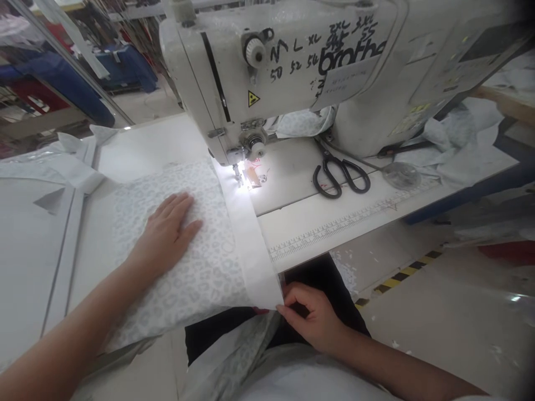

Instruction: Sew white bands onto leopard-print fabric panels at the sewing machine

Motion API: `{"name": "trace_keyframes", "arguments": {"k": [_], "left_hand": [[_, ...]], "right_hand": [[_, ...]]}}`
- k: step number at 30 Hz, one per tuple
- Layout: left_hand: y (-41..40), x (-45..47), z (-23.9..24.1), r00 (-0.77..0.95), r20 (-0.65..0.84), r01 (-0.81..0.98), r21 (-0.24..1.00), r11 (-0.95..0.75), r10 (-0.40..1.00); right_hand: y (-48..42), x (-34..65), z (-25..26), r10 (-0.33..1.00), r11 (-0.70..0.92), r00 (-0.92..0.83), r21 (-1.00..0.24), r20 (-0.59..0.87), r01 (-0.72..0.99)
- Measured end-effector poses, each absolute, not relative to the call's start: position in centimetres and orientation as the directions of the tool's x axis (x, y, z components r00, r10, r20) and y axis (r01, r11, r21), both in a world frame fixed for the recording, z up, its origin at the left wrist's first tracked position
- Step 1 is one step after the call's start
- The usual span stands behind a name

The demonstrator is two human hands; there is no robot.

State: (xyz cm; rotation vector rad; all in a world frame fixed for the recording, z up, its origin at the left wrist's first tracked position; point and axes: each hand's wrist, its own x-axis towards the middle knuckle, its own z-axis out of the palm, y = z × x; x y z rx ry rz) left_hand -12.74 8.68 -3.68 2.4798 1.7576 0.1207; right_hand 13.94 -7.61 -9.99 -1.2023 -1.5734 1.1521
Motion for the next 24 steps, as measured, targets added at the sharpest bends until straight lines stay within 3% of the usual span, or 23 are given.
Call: {"name": "trace_keyframes", "arguments": {"k": [4, 7, 12, 14, 17, 24], "left_hand": [[9.0, -13.0, -3.5, 0.359, 0.004, 0.926, 0.123, -0.357, 0.933], [8.0, -11.9, -2.9, 0.374, 0.040, 0.918, 0.129, -0.376, 0.927], [3.9, -7.4, -2.8, 0.475, 0.092, 0.793, 0.386, -0.471, 0.875], [2.7, -6.3, -3.2, 0.523, 0.092, 0.751, 0.421, -0.509, 0.847], [1.9, -6.0, -3.7, 0.557, 0.050, 0.766, 0.356, -0.536, 0.829], [2.0, -6.6, -3.2, 0.560, -0.066, 0.802, 0.294, -0.520, 0.826]], "right_hand": [[-7.6, 14.2, -10.0, 0.943, 0.288, -0.260, -0.897, 0.206, 0.336], [-7.3, 14.7, -9.8, 0.847, 0.486, -0.413, -0.801, 0.334, 0.351], [-6.4, 15.4, -9.2, 0.694, 0.696, -0.529, -0.643, 0.488, 0.320], [-6.0, 15.5, -8.6, 0.657, 0.738, -0.557, -0.587, 0.509, 0.334], [-5.7, 15.5, -7.2, 0.627, 0.762, -0.609, -0.546, 0.486, 0.349], [-4.5, 15.2, -5.3, 0.669, 0.697, -0.593, -0.657, 0.449, 0.288]]}}
